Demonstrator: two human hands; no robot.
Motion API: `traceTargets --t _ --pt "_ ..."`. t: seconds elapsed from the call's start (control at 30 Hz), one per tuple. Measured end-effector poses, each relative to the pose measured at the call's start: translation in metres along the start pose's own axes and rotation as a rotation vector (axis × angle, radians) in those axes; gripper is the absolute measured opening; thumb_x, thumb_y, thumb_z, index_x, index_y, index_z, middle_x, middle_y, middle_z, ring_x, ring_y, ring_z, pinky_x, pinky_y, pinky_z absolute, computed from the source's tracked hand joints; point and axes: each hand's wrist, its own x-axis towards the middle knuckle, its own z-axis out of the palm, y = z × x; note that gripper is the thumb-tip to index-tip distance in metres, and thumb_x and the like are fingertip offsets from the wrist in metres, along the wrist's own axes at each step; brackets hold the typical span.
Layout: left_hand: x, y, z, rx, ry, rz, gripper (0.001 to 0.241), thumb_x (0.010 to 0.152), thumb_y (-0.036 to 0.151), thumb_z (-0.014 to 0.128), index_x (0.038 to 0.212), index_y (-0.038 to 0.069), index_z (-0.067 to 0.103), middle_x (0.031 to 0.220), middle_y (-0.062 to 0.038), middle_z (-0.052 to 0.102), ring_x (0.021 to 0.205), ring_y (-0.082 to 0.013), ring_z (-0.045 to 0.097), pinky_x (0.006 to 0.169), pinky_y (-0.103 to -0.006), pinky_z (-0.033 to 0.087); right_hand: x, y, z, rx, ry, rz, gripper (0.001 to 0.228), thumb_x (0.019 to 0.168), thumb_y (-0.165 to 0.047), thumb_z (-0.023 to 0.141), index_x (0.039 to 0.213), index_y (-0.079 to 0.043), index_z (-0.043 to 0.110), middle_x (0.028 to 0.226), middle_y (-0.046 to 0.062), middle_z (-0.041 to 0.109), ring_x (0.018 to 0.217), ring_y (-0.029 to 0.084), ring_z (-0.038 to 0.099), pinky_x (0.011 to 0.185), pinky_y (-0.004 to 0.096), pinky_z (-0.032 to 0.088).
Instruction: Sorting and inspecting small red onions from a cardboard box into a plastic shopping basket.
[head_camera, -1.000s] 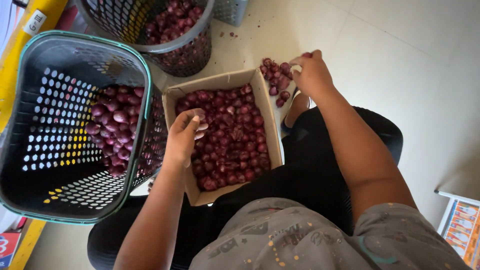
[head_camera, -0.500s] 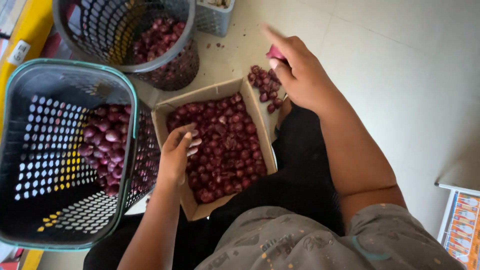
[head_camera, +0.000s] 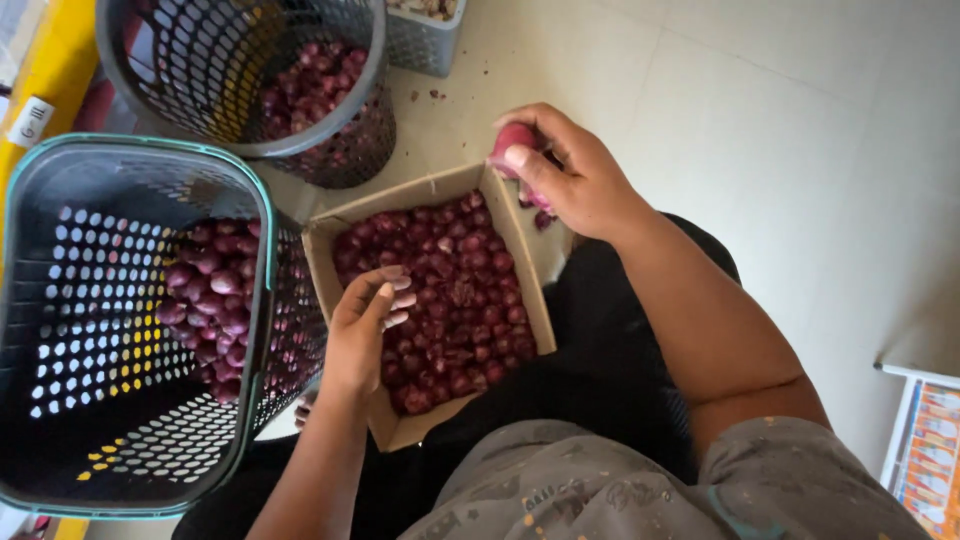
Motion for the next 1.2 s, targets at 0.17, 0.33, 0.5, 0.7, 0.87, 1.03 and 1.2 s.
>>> traceTargets --t 0.17,0.33,0.5,0.7,0.87,1.03,1.2 --pt "-0.002 0.005 0.000 0.035 0.000 0.018 0.031 0.103 0.019 0.053 0.128 0.004 0.062 0.121 -0.008 0.070 0.107 -0.0209 0.069 0.089 -0.0340 0.052 0.004 0.001 0.009 0.181 -0.001 0.374 0.027 0.108 -0.033 0.050 0.121 -0.010 0.056 0.106 0.010 0.068 0.083 0.015 0.067 0.070 0.032 0.063" --pt "-0.002 0.008 0.004 -0.026 0.020 0.051 0.033 0.103 0.022 0.054 0.129 0.004 0.062 0.119 -0.008 0.069 0.106 -0.0223 0.069 0.088 -0.0355 0.052 0.009 0.024 0.056 0.289 0.015 0.303 0.029 0.101 -0.032 0.064 0.122 -0.012 0.059 0.106 0.009 0.069 0.083 0.017 0.067 0.070 0.033 0.060" --pt "0.009 -0.011 0.002 -0.489 -0.150 -0.011 0.051 0.102 0.042 0.043 0.134 0.005 0.058 0.119 -0.013 0.071 0.102 -0.0273 0.070 0.086 -0.0401 0.057 -0.001 0.019 0.128 0.063 -0.220 0.020 0.045 0.093 -0.037 0.074 0.127 -0.010 0.063 0.116 0.009 0.070 0.110 0.022 0.068 0.097 0.038 0.054" --pt "0.009 0.004 0.004 -0.283 0.071 -0.268 0.042 0.103 0.033 0.049 0.139 0.011 0.055 0.124 -0.011 0.065 0.102 -0.0244 0.067 0.081 -0.0391 0.051 -0.002 0.019 0.155 0.214 -0.425 0.241 0.055 0.094 -0.032 0.073 0.140 -0.010 0.053 0.130 0.012 0.062 0.116 0.024 0.062 0.094 0.041 0.051" --pt "0.013 -0.002 -0.002 -0.242 0.110 -0.186 0.037 0.102 0.026 0.051 0.134 0.010 0.057 0.120 -0.007 0.068 0.100 -0.0203 0.066 0.080 -0.0382 0.051 -0.006 0.027 0.162 0.554 -0.522 0.557 0.061 0.093 -0.021 0.068 0.147 -0.007 0.043 0.129 0.016 0.058 0.103 0.027 0.060 0.084 0.041 0.053" --pt "0.020 -0.016 -0.013 -0.280 0.149 -0.125 0.032 0.100 0.024 0.051 0.128 0.010 0.057 0.114 -0.007 0.069 0.097 -0.0223 0.067 0.079 -0.0383 0.055 -0.009 0.022 0.165 0.676 -0.504 0.548 0.061 0.091 -0.012 0.067 0.146 -0.004 0.041 0.127 0.014 0.057 0.105 0.023 0.063 0.084 0.036 0.058" --pt "0.004 -0.005 -0.007 -0.240 0.240 -0.112 0.020 0.098 0.019 0.054 0.117 0.014 0.056 0.109 -0.002 0.063 0.095 -0.0172 0.064 0.075 -0.0372 0.055 -0.026 0.017 0.172 0.503 -0.351 0.422 0.045 0.096 -0.018 0.066 0.136 -0.006 0.050 0.114 0.009 0.067 0.090 0.019 0.072 0.073 0.032 0.062"
